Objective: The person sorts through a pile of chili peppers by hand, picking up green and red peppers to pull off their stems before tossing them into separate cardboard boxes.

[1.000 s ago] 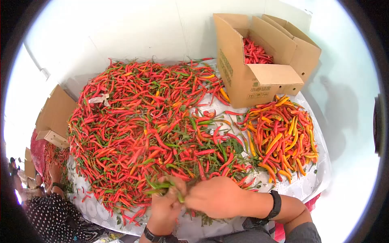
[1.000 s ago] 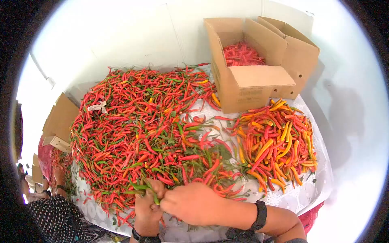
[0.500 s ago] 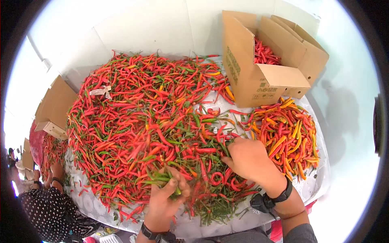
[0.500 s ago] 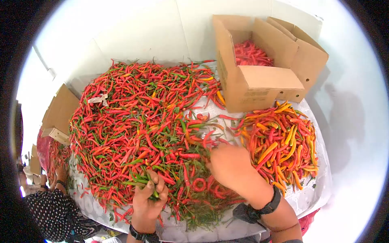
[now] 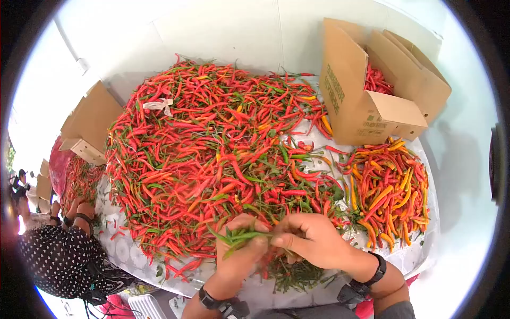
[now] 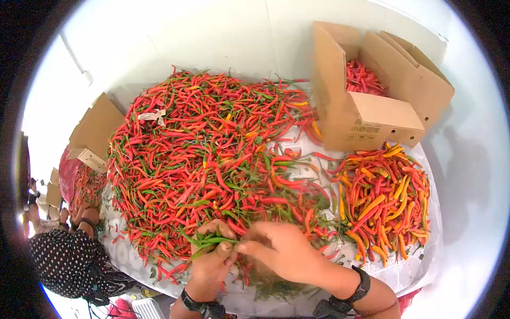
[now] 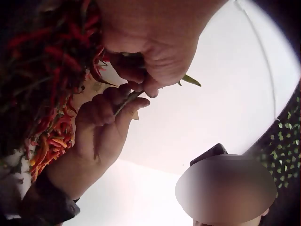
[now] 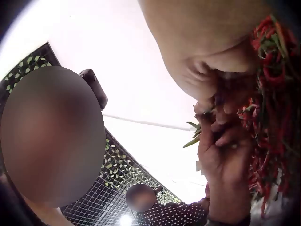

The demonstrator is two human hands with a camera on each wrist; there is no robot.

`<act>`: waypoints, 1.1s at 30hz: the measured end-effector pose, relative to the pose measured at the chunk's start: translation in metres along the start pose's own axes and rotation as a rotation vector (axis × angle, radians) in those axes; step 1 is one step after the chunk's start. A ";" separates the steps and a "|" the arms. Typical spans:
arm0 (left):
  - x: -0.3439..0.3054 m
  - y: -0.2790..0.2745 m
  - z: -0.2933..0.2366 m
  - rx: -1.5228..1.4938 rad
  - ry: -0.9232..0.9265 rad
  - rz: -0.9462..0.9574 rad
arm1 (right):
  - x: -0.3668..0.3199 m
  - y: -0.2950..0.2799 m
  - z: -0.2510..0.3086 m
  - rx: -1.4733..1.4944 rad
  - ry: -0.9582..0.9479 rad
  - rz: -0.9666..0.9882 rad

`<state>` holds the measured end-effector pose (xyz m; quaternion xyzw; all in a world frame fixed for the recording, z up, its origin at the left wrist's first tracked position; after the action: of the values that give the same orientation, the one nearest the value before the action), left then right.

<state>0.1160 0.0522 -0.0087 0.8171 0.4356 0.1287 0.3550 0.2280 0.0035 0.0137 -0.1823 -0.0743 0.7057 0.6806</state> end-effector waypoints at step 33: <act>0.002 -0.017 0.008 -0.284 -0.166 -0.058 | -0.010 -0.081 0.042 -0.595 -0.312 -0.448</act>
<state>0.1111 0.0565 -0.0259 0.7536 0.4055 0.1106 0.5054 0.2883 0.0048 0.0825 -0.2411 -0.4157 0.5069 0.7156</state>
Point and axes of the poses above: each hand's wrist, its own x-axis towards the middle knuckle, its own y-axis out of the palm, z = x × y, the point moved 10 cm from there along x, towards the middle knuckle, and after that the axes turned 14 degrees about -x, right-handed, at the moved point
